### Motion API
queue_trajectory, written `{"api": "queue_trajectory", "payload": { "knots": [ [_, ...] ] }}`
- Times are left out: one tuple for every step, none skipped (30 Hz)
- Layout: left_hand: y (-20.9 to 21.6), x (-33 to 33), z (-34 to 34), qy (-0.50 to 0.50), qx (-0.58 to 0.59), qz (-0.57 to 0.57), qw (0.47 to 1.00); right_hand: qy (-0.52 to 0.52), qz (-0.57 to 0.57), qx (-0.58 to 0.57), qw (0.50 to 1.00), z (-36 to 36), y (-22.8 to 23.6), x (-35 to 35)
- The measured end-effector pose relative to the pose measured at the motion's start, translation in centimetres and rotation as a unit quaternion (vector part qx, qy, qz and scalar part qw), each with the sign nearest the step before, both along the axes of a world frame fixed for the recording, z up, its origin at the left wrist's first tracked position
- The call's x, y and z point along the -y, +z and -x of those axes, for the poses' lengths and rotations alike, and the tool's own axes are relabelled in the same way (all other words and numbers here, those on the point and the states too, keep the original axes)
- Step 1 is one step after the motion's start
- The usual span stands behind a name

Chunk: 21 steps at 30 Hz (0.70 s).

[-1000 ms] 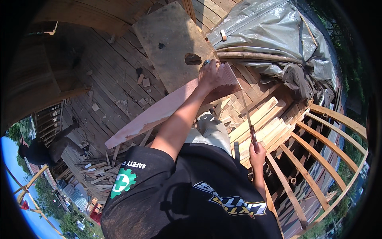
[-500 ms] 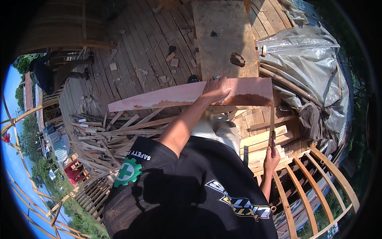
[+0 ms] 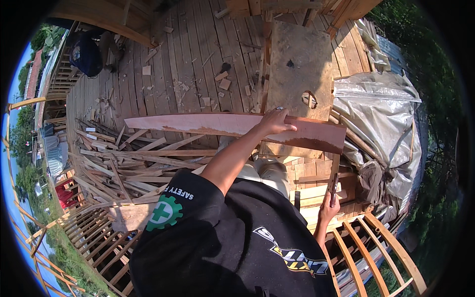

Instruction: The person saws a curved piece of wood by hand and then fits a long wooden plank into the curved wall of a structure.

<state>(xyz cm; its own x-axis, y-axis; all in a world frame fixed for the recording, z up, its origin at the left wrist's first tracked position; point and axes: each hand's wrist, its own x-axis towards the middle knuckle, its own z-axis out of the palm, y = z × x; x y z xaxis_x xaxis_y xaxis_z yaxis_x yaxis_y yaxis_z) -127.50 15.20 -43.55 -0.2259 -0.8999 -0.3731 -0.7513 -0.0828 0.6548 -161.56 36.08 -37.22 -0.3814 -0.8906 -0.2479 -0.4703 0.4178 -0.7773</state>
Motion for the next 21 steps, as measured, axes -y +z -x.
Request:
{"api": "queue_trajectory", "payload": {
  "knots": [
    [1.2,0.3,-0.8,0.007,-0.004,0.023,1.0,0.005,0.021,-0.035,0.999,-1.1,0.6,0.5],
    [2.2,0.7,-1.7,0.014,-0.011,0.043,0.999,0.009,0.041,-0.072,0.997,-2.6,1.2,1.0],
    [2.9,1.5,-2.7,0.019,-0.014,0.076,0.997,0.017,0.049,-0.12,0.991,-3.7,1.6,1.4],
    [3.5,2.1,-4.4,0.033,-0.013,0.107,0.994,0.044,0.065,-0.141,0.987,-4.8,1.7,2.2],
    [4.6,3.1,-5.4,0.036,-0.019,0.139,0.989,0.045,0.063,-0.127,0.989,-5.8,1.8,2.7],
    [5.7,4.0,-6.5,0.041,-0.019,0.143,0.989,0.046,0.061,-0.112,0.991,-6.8,1.8,3.4],
    [7.8,4.9,-7.9,0.051,-0.016,0.147,0.988,0.031,0.083,-0.083,0.993,-8.6,1.8,4.6],
    [9.8,5.9,-9.6,0.061,-0.012,0.153,0.986,0.073,0.089,-0.145,0.983,-10.0,1.6,5.9],
    [11.4,7.0,-10.8,0.062,-0.004,0.166,0.984,0.082,0.102,-0.152,0.98,-11.6,1.7,7.1],
    [12.8,8.1,-12.1,0.063,0.004,0.177,0.982,0.108,0.139,-0.173,0.969,-12.7,0.6,8.2],
    [14.1,9.1,-13.4,0.068,0.01,0.188,0.98,0.131,0.161,-0.181,0.961,-14.1,-0.2,9.5],
    [14.7,10.4,-14.5,0.068,-0.001,0.2,0.977,0.156,0.167,-0.237,0.944,-15.5,-1.2,10.6],
    [15.8,11.2,-16.0,0.073,-0.005,0.215,0.974,0.161,0.175,-0.25,0.939,-17.1,-2.3,11.7],
    [16.8,11.9,-17.6,0.08,-0.009,0.228,0.97,0.163,0.118,-0.254,0.946,-18.8,-3.3,12.4],
    [17.9,12.7,-19.2,0.081,-0.007,0.242,0.967,0.167,0.127,-0.261,0.942,-20.5,-4.4,13.3],
    [18.8,13.4,-20.6,0.085,-0.006,0.254,0.964,0.174,0.133,-0.27,0.938,-22.0,-5.3,13.9],
    [19.9,14.0,-22.1,0.091,-0.003,0.265,0.96,0.196,0.166,-0.244,0.935,-23.3,-5.9,14.4],
    [21.0,14.5,-23.5,0.097,-0.007,0.263,0.96,0.204,0.139,-0.256,0.935,-24.3,-6.3,14.6],
    [22.4,14.9,-25.0,0.105,-0.008,0.261,0.96,0.215,0.113,-0.267,0.933,-25.4,-6.6,14.8],
    [23.7,15.2,-26.8,0.115,-0.008,0.258,0.959,0.227,0.086,-0.276,0.93,-26.7,-6.9,14.9],
    [24.9,15.7,-28.5,0.117,-0.003,0.289,0.95,0.239,0.091,-0.275,0.927,-27.7,-7.1,14.9]
  ]
}}
